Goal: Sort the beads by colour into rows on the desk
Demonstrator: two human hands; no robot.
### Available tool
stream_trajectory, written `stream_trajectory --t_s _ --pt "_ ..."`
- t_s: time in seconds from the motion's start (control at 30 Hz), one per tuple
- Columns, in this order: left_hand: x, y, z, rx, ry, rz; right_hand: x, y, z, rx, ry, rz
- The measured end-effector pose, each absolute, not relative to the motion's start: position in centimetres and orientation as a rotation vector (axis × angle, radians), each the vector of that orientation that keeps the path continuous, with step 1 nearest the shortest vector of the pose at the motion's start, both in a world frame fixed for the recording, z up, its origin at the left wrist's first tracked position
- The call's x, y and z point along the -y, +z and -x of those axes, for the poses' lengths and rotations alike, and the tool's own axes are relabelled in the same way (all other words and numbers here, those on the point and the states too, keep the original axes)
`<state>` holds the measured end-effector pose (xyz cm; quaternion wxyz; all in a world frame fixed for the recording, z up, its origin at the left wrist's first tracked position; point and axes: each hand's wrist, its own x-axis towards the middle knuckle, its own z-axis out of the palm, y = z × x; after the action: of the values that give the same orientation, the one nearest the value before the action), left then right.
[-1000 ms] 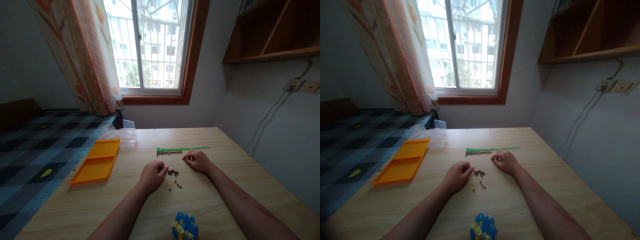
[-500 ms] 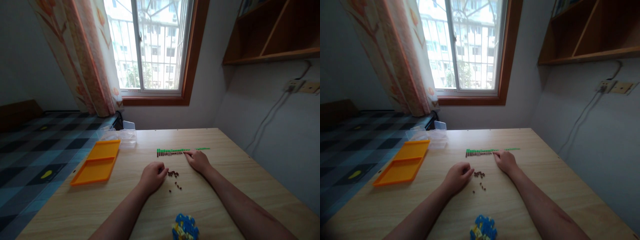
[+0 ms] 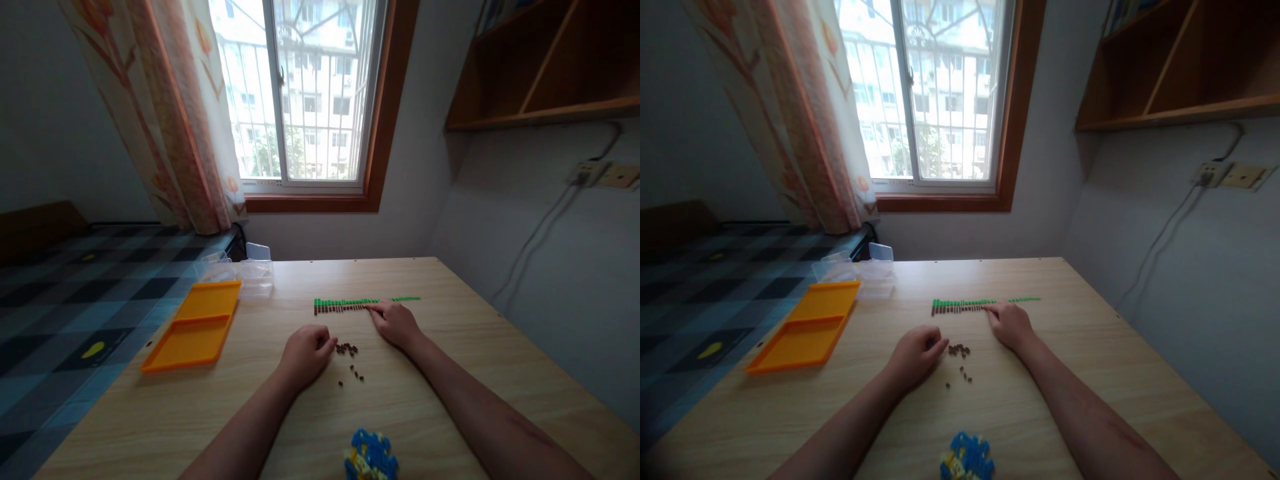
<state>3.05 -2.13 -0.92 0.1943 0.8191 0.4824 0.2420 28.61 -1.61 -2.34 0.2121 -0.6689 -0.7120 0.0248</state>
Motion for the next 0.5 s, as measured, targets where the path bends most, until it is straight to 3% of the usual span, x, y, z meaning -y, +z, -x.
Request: stream_trajectory --t_s 0.5 --pt "2.28 -0.81 -3.07 -1.354 0.667 -2.301 1.61 -2.25 -28.48 1.947 0.078 1.861"
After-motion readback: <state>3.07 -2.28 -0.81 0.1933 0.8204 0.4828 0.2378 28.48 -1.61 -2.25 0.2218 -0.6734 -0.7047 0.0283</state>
